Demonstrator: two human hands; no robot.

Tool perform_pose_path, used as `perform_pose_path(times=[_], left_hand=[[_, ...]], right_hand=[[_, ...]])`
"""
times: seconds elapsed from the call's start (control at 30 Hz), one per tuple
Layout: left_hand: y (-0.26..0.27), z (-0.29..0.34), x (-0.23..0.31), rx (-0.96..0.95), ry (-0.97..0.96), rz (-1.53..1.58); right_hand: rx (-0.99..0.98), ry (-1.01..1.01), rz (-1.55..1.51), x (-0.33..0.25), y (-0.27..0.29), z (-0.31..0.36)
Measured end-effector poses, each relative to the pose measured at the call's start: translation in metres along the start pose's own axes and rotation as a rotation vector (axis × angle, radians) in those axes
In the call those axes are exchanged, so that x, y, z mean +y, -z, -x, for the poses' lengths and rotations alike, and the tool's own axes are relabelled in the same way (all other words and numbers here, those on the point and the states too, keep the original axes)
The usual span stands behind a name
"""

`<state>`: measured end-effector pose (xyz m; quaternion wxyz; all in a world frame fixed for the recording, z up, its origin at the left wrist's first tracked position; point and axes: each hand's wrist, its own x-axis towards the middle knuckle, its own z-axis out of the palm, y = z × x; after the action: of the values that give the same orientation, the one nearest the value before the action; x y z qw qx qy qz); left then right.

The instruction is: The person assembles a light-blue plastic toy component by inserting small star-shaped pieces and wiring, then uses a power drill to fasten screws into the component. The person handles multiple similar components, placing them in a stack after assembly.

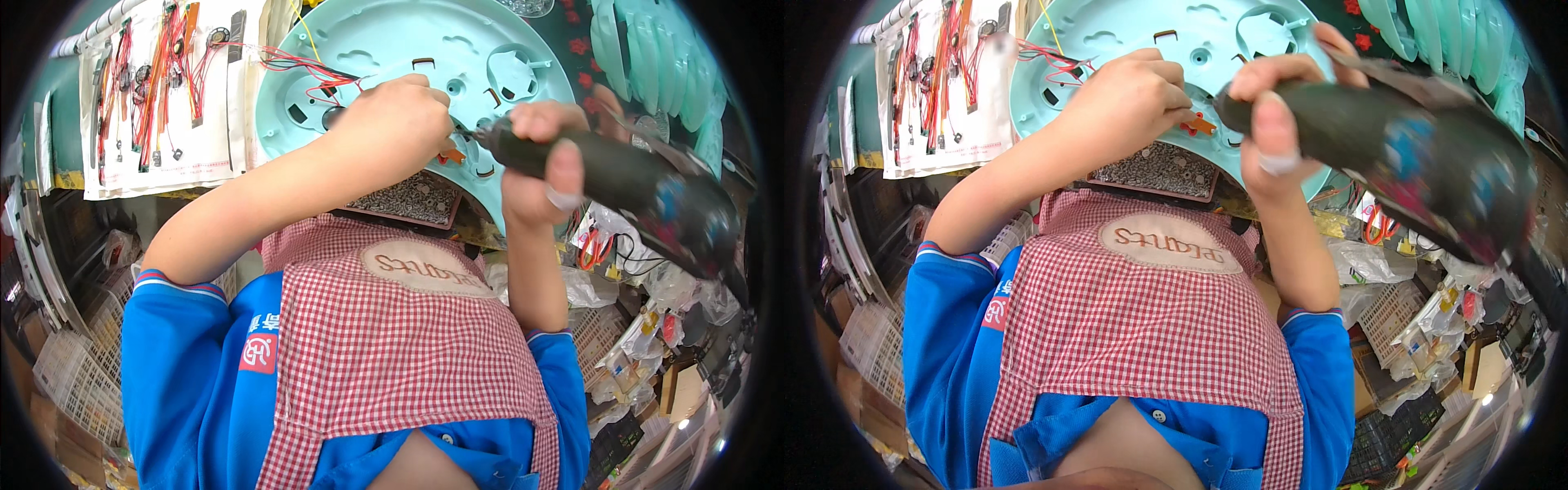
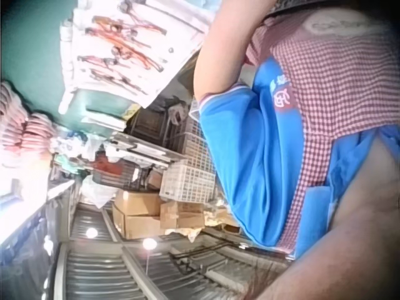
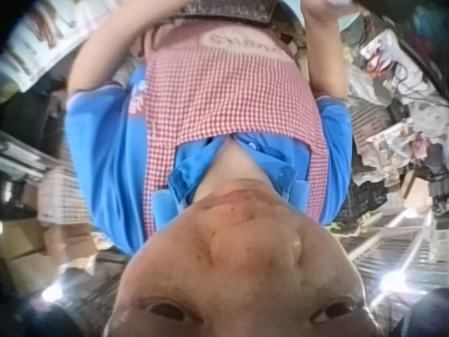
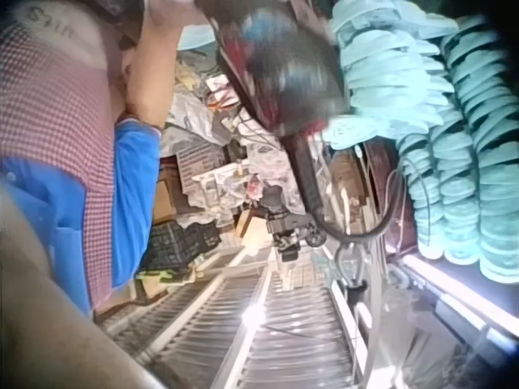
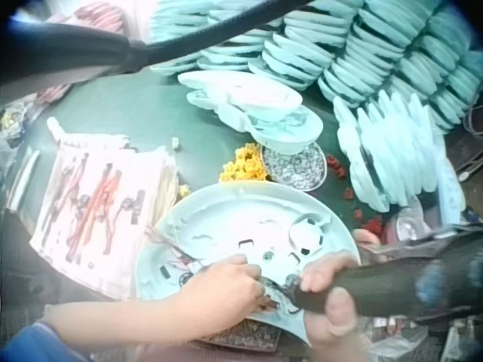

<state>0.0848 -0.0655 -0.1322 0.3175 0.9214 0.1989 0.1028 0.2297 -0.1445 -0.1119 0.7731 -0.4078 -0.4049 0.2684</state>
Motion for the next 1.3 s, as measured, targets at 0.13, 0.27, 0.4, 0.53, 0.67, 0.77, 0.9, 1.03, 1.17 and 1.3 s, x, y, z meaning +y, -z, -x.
perform_pose_path(times=[0.13,0.27,0.4,0.53,0.67,0.77,0.9,1.03,1.17,1.3], left_hand=[[0.003,0.005,-0.005,0.056,0.029,0.011],[-0.001,0.0,-0.005,0.167,-0.022,0.115],[-0.005,0.002,-0.01,0.145,-0.101,-0.041],[-0.004,0.005,-0.008,0.113,-0.017,-0.044],[-0.005,0.004,-0.003,0.231,-0.057,-0.004],[-0.001,0.001,-0.001,0.241,-0.129,0.028],[-0.006,0.006,-0.001,0.28,-0.187,-0.031],[-0.003,0.008,-0.001,0.29,-0.228,-0.111],[0.005,0.011,0.008,0.247,-0.109,-0.065],[0.015,0.014,-0.003,0.02,0.063,-0.153]], right_hand=[[-0.006,-0.082,0.012,0.005,-0.005,0.003],[-0.073,-0.08,-0.113,-0.024,0.005,-0.006],[-0.115,-0.018,-0.032,-0.015,0.006,-0.008],[-0.105,-0.066,0.094,0.016,0.005,0.0],[-0.175,-0.06,0.009,-0.015,0.011,-0.008],[-0.244,-0.07,-0.152,-0.032,0.009,-0.014],[-0.284,-0.065,-0.15,-0.034,0.007,-0.009],[-0.301,-0.058,-0.163,-0.035,0.006,-0.008],[-0.233,-0.068,-0.121,-0.033,-0.002,-0.005],[-0.125,-0.086,-0.027,-0.026,-0.012,0.005]])
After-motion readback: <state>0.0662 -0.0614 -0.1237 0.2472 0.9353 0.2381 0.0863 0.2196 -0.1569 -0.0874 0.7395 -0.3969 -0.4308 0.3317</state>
